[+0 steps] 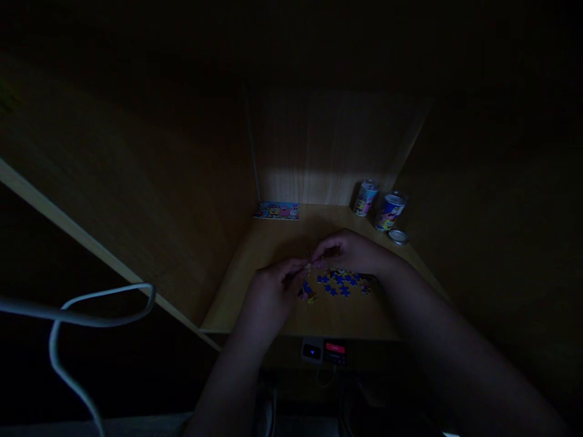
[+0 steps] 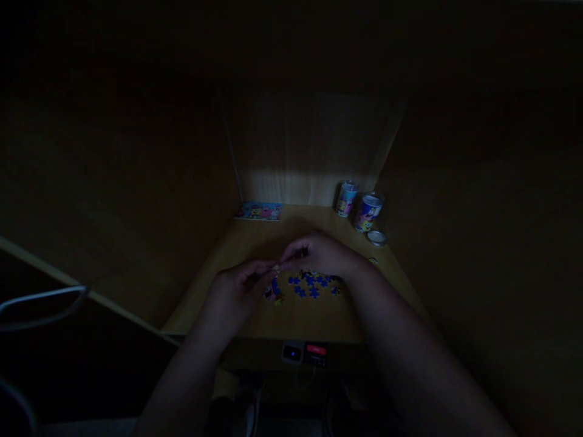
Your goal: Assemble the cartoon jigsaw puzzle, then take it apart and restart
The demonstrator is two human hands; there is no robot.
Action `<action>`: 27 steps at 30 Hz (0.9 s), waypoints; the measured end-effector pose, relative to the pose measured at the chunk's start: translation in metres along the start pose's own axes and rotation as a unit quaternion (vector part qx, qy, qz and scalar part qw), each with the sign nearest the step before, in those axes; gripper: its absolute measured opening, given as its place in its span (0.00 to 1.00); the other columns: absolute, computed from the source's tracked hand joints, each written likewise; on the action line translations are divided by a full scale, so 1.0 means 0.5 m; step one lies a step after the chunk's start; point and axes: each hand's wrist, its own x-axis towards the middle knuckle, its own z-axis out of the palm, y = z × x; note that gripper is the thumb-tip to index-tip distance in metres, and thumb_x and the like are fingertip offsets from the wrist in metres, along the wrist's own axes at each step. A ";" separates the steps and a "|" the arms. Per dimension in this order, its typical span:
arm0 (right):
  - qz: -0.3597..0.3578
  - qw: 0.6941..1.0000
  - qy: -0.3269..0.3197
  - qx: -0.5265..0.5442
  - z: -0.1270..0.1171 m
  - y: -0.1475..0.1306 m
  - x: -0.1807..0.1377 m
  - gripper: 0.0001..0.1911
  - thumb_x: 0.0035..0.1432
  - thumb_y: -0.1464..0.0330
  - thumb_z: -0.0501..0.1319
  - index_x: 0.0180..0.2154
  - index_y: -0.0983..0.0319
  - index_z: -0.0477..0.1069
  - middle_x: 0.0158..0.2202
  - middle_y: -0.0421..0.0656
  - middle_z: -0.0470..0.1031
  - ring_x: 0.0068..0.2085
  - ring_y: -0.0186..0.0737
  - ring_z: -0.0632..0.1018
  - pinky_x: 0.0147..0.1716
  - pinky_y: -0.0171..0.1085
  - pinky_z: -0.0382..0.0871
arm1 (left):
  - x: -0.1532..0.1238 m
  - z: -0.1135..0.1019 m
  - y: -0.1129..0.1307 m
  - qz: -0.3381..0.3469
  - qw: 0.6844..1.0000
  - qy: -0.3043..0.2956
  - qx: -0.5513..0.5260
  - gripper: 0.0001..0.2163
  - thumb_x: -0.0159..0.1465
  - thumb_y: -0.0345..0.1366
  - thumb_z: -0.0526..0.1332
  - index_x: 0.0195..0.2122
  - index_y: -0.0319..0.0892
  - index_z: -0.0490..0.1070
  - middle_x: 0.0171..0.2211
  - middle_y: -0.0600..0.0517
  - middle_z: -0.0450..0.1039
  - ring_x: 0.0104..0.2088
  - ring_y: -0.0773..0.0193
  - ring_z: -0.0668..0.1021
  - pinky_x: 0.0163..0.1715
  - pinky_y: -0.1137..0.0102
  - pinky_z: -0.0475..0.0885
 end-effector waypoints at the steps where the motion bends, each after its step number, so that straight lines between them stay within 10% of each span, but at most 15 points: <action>1: -0.002 1.000 0.006 0.004 0.000 0.001 0.000 0.11 0.63 0.56 0.72 0.40 0.56 0.84 0.40 0.39 0.87 0.40 0.40 0.84 0.43 0.38 0.77 | 0.000 0.001 -0.001 0.001 1.000 0.004 0.002 0.09 0.71 0.36 0.64 0.48 0.49 0.84 0.43 0.52 0.88 0.41 0.56 0.88 0.44 0.66 0.81; 10: -0.011 0.954 0.221 -0.203 -0.028 0.028 0.003 0.06 0.66 0.63 0.69 0.37 0.58 0.82 0.34 0.41 0.84 0.33 0.38 0.81 0.34 0.36 0.72 | 0.005 -0.001 -0.017 0.031 0.987 0.056 0.147 0.09 0.71 0.31 0.63 0.42 0.50 0.84 0.39 0.53 0.87 0.38 0.57 0.87 0.41 0.66 0.77; 27: -0.045 0.934 0.184 -0.302 -0.056 0.080 0.016 0.10 0.70 0.70 0.63 0.46 0.57 0.84 0.46 0.46 0.85 0.46 0.45 0.83 0.47 0.42 0.75 | 0.024 0.007 -0.018 0.072 0.954 -0.005 0.291 0.12 0.67 0.24 0.65 0.37 0.48 0.86 0.39 0.47 0.83 0.44 0.48 0.81 0.46 0.58 0.73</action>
